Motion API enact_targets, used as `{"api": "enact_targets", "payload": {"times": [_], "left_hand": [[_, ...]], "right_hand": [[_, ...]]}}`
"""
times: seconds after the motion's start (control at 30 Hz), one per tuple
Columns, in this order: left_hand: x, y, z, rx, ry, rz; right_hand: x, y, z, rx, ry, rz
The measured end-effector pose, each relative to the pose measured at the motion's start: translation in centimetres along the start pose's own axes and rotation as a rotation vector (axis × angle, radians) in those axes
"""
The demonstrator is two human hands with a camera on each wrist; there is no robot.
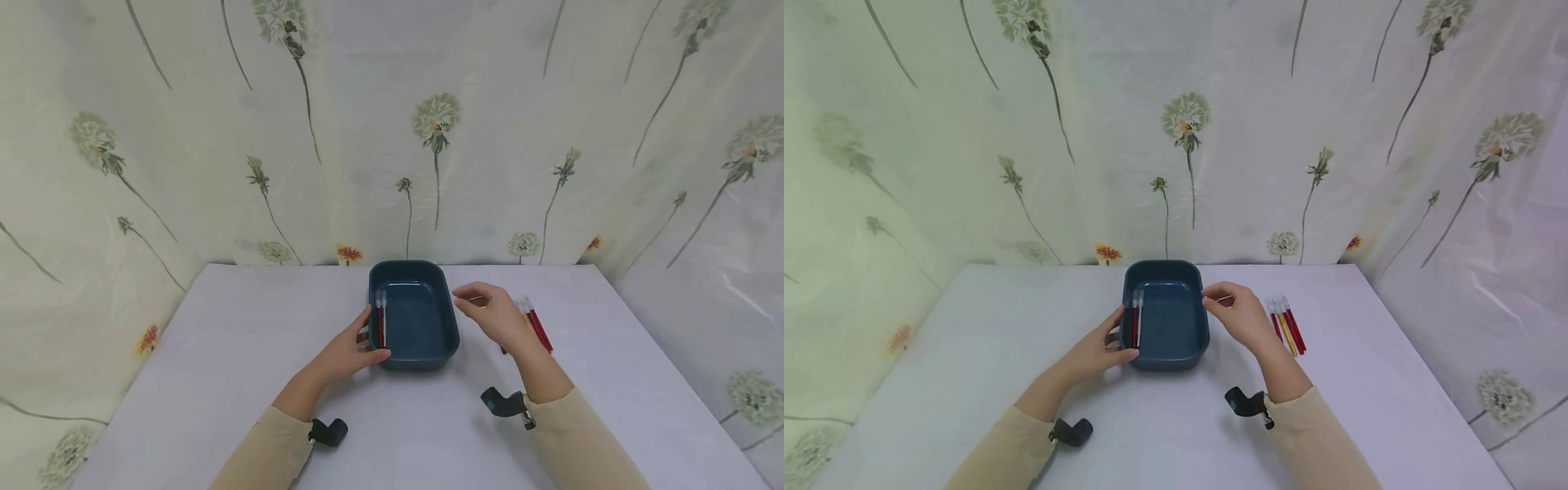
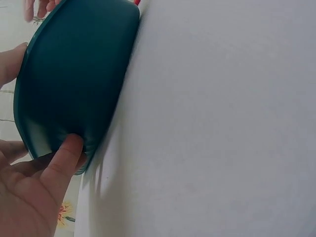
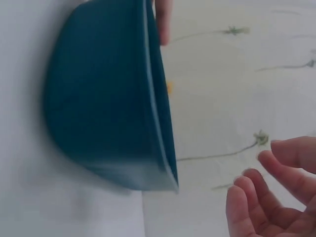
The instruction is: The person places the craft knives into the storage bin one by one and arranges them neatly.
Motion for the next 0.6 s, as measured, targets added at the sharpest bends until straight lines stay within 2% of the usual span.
{"api": "enact_targets", "payload": {"times": [0.6], "left_hand": [[0.0, 0.0, 0.1, -0.016, 0.014, 0.003]], "right_hand": [[-4.5, -1.9, 4.6, 0.050, -0.039, 0.121]]}}
Point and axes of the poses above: each hand's wrist, its own y-axis towards the middle knuckle, its own x-axis out of the palm, z = x × y, the point moved 10 cm from there along y, towards the middle knuckle
